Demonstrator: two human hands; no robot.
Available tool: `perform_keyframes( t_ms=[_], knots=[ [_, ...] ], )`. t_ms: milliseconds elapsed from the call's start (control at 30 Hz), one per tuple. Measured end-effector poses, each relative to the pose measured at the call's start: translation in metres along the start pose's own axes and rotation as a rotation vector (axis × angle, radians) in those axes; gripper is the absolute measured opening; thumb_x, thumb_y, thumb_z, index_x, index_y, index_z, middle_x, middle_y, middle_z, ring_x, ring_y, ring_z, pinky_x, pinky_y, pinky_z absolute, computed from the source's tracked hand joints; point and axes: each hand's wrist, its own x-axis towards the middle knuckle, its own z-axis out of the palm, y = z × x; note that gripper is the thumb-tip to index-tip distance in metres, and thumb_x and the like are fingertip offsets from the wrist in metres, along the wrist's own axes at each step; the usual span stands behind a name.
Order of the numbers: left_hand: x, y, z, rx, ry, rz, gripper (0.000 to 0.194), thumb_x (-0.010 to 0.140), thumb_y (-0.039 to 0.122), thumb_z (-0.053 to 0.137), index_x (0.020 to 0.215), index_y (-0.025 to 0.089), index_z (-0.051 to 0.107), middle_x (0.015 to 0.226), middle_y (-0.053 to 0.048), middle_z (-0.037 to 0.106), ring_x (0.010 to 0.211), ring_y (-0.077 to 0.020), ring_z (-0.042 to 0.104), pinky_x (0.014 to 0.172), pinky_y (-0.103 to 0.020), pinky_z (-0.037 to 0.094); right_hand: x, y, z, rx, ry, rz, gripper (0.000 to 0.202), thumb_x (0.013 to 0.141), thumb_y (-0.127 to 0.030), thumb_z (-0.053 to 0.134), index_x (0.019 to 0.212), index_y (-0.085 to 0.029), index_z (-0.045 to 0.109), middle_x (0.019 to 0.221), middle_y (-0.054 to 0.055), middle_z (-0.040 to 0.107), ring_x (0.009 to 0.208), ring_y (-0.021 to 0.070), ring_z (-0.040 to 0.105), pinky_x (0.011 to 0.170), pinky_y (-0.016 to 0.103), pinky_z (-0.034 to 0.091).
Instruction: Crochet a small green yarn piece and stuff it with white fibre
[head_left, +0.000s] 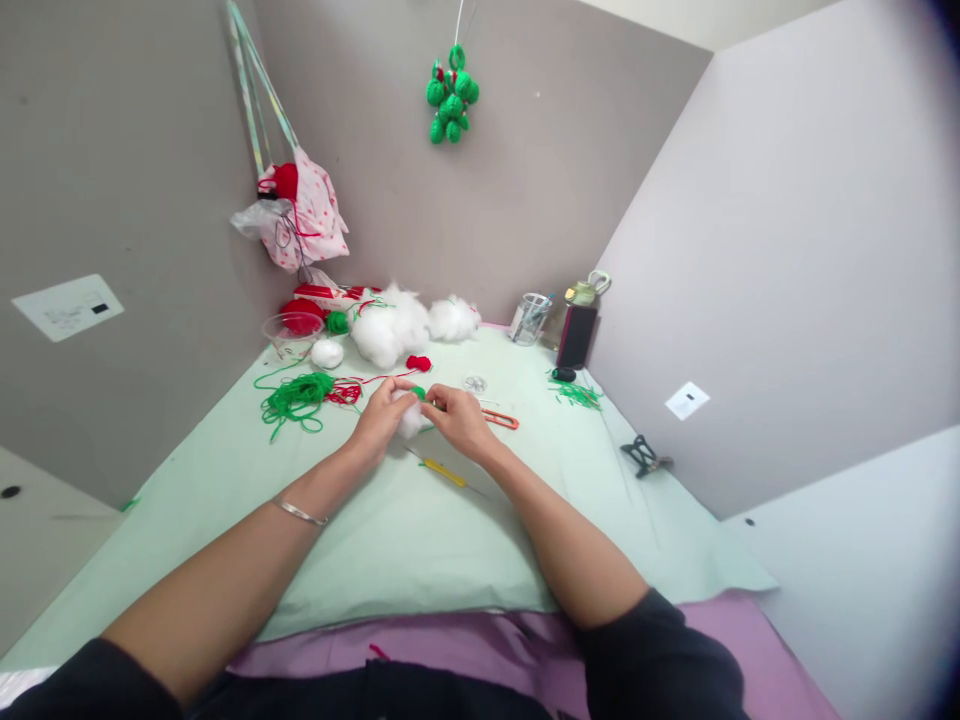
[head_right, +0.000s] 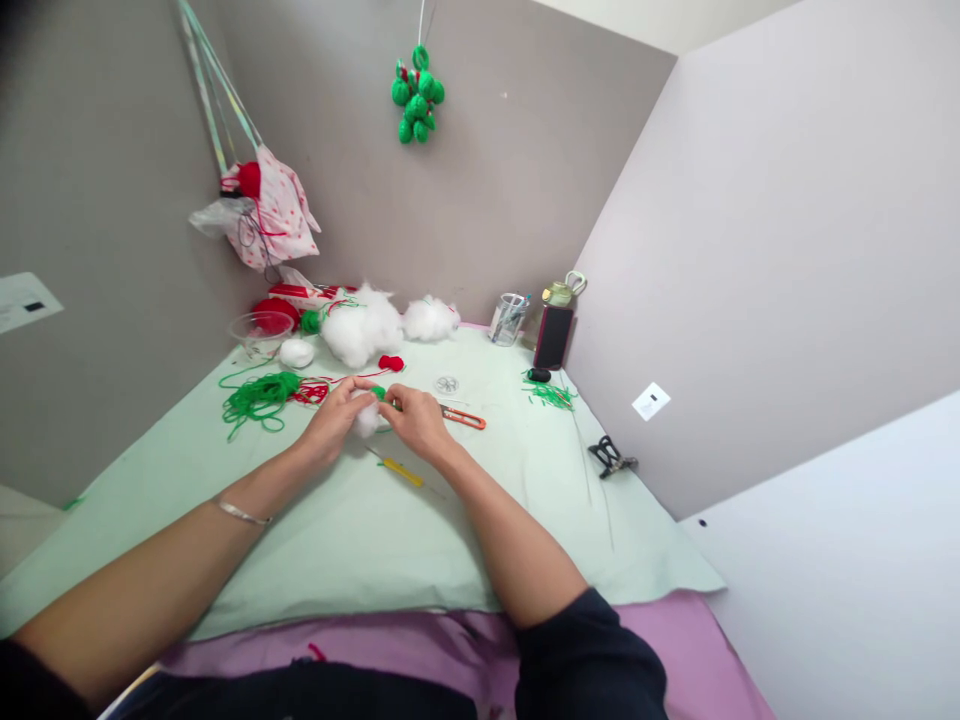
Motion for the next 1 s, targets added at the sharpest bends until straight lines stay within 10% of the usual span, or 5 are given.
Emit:
perform_keyframes(
  t_ms=[1000],
  knots=[
    [-0.0005,0.0006,-0.0002,-0.052,0.006,-0.017,0.031,0.098,0.035,0.065,0.122,0.015,0.064,0.113,-0.008,0.069,0.091,-0.0186,0.068,0.078,-0.037,0.061,0.0008,0.0029,0.0026,0.007,0.006,-0.007,0.014,0.086,-0.027,0.060,0.075,-0.020,0.063,0.060,-0.006,0.048,0.060,0.0119,0.043,0.062,0.026,0.028]
  ],
)
